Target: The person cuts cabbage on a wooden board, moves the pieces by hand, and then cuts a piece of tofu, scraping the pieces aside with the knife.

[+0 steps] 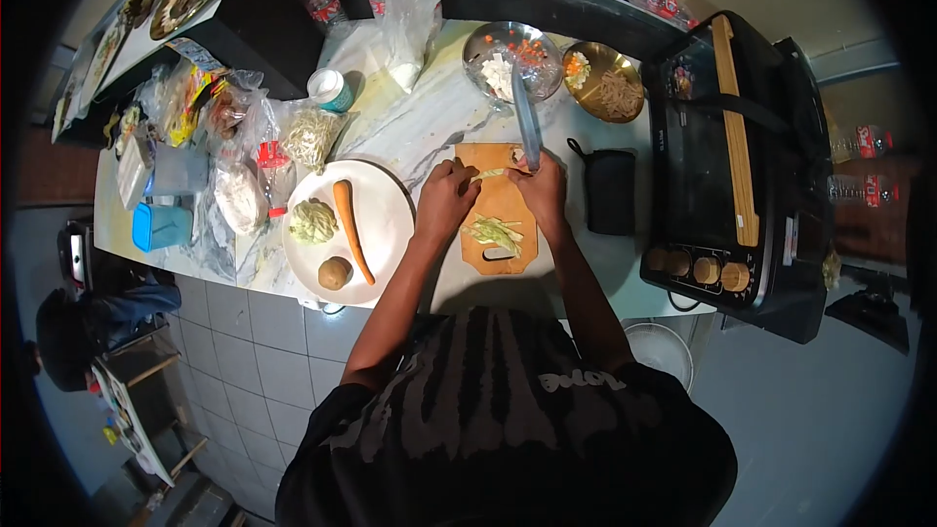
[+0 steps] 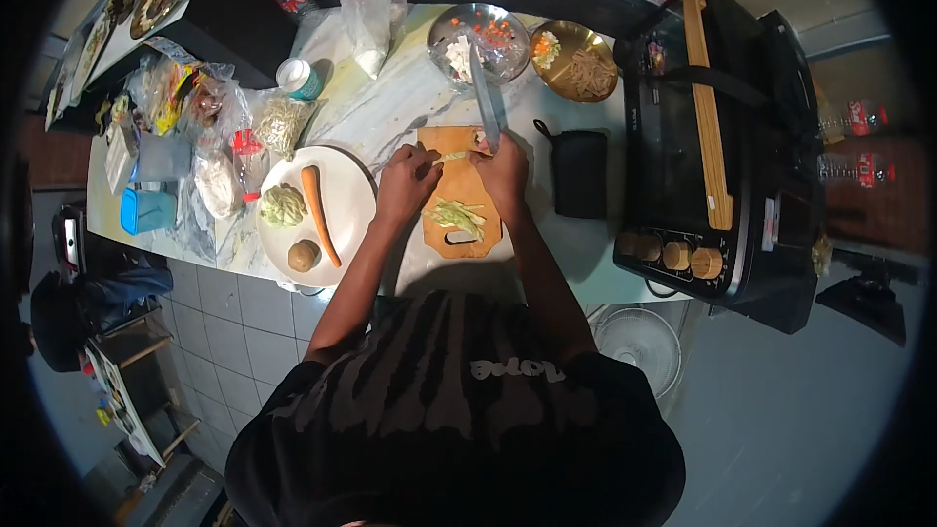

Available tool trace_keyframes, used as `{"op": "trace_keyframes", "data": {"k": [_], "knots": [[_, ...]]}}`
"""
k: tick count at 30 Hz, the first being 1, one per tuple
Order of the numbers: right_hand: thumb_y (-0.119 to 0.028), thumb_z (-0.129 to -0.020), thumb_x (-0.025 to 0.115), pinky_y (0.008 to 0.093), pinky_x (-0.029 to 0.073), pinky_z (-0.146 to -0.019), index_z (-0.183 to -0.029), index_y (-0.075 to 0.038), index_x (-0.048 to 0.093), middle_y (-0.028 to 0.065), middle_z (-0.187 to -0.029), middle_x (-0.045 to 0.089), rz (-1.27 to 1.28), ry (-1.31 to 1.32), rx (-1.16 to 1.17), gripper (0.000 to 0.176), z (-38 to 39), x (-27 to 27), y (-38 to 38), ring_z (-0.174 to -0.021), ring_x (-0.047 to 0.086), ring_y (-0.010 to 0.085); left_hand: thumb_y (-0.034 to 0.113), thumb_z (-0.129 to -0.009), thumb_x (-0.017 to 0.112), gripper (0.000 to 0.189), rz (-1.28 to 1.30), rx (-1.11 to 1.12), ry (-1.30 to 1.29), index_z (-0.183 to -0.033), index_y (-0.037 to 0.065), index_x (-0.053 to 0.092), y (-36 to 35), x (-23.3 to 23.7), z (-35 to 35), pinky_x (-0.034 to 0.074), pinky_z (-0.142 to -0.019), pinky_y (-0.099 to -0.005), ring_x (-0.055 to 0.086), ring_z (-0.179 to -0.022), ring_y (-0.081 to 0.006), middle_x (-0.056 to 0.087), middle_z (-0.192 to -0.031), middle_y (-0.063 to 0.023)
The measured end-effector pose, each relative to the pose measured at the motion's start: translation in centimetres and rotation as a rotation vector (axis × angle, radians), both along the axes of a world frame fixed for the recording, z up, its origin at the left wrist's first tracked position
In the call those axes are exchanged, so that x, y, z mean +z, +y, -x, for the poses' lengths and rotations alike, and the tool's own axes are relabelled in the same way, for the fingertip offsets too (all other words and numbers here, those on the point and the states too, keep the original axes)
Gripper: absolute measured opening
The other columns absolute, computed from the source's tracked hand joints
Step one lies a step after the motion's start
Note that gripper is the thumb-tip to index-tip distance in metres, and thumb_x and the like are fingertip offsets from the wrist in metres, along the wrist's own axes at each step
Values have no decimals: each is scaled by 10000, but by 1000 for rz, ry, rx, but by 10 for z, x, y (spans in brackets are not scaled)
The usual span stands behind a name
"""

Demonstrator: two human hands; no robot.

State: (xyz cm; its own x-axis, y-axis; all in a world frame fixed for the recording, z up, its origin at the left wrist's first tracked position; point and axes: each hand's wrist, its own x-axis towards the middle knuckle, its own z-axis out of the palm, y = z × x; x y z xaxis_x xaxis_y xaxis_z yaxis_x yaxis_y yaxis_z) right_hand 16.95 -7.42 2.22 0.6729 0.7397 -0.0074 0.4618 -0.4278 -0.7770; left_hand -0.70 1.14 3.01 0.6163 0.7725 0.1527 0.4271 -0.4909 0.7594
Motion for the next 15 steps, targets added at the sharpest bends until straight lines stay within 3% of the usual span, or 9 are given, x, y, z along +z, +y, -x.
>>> {"op": "trace_keyframes", "data": {"k": [6,8,12,13,15], "knots": [[-222,-717,876,431,514,-707,-884,-63,626,136,-806,689,10,42,-23,339,-3,-5,0,-765,683,351,158,-840,760,236,38,21,34,-1053,57,756,-2,4,0,534,-743,-394,653,-759,-276,636,-874,-110],[-233,-725,868,434,516,-718,-892,-63,631,144,-823,693,7,42,-19,336,-2,-4,-1,-786,685,360,163,-830,766,275,75,18,94,-1087,67,745,-2,7,-1,537,-767,-406,653,-841,-290,646,-921,-113],[-299,-877,743,473,518,-796,-981,-26,644,194,-932,703,-90,87,30,308,-5,-12,-7,-905,672,419,148,-814,764,321,-230,2,-10,-1127,88,732,-6,13,-10,525,-829,-418,629,-953,-305,655,-992,-110],[-268,-948,661,490,514,-808,-1071,2,639,212,-967,702,-141,102,55,298,-6,-11,-12,-914,668,428,140,-807,762,333,-281,-99,-12,-1134,94,726,-2,11,-15,513,-857,-420,614,-983,-307,655,-1019,-108],[-233,-966,623,494,514,-802,-1132,8,619,221,-959,698,-113,142,29,292,-7,-8,-29,-903,669,432,117,-797,754,295,-382,-243,-6,-1092,101,733,5,5,-23,487,-867,-407,596,-973,-292,659,-1038,-92]]}}
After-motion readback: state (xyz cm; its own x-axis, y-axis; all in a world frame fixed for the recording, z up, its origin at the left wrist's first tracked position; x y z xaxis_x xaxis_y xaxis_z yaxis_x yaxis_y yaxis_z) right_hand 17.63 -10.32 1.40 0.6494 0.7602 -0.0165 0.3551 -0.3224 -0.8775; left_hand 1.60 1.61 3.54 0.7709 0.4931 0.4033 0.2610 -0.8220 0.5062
